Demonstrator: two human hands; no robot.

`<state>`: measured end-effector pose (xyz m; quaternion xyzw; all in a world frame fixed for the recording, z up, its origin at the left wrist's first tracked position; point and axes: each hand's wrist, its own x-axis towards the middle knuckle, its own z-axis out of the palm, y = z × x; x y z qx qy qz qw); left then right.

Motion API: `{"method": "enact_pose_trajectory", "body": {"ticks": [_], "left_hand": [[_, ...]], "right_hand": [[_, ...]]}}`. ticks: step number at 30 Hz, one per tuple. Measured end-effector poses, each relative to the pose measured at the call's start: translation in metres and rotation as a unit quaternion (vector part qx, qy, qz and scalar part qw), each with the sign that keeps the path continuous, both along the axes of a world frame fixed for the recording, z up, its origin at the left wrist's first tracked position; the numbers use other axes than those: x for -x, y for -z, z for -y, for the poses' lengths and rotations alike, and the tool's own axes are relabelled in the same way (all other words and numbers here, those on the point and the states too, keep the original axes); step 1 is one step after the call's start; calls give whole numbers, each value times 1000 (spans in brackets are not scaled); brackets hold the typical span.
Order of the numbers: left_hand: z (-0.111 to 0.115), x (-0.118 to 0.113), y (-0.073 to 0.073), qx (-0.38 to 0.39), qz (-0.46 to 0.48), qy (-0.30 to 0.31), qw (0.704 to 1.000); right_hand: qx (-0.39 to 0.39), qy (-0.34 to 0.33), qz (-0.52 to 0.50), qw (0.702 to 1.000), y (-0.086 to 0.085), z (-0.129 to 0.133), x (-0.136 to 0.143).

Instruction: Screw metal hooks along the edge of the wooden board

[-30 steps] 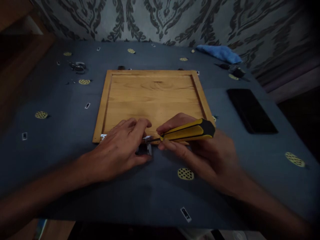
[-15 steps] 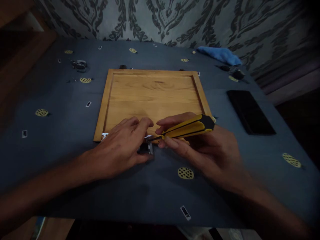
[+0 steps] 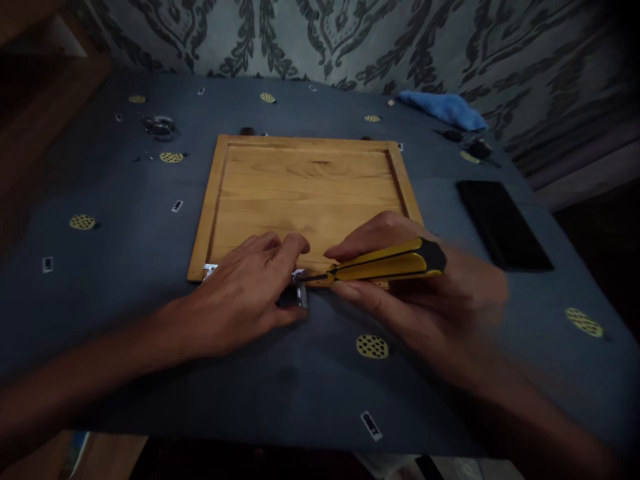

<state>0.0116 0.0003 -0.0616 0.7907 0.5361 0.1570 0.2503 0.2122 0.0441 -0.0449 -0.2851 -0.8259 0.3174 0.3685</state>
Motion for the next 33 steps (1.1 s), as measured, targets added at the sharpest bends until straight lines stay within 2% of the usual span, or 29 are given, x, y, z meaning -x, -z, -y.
{"method": "enact_pose_trajectory", "body": {"ticks": [8,18,23,25,29,31,33], "left_hand": [[0,-1,-1,25,-9,-1,1000],[-3,-2,0,27,-11,8,1000],[-2,-1,1,17,-12,8,1000],[0,0,1,8,-16,8,1000],[3,2,1,-4,-16,11,1000],[2,2,1,-5,-12,15,1000],[1,1,2,-6,-11,14,1000]], "right_hand": [[-11,25,54,998,-5,0,-5],[-114,-12,91,989,-14,-4,-5],[-102,-34,73,991,-15,-5,-3],[-90,-18,45,995,-14,-4,-3],[-102,91,-49,989,-11,3,-6],[-103,101,-57,988,-8,5,-7],[-95,75,-34,992,-6,5,-8]]}}
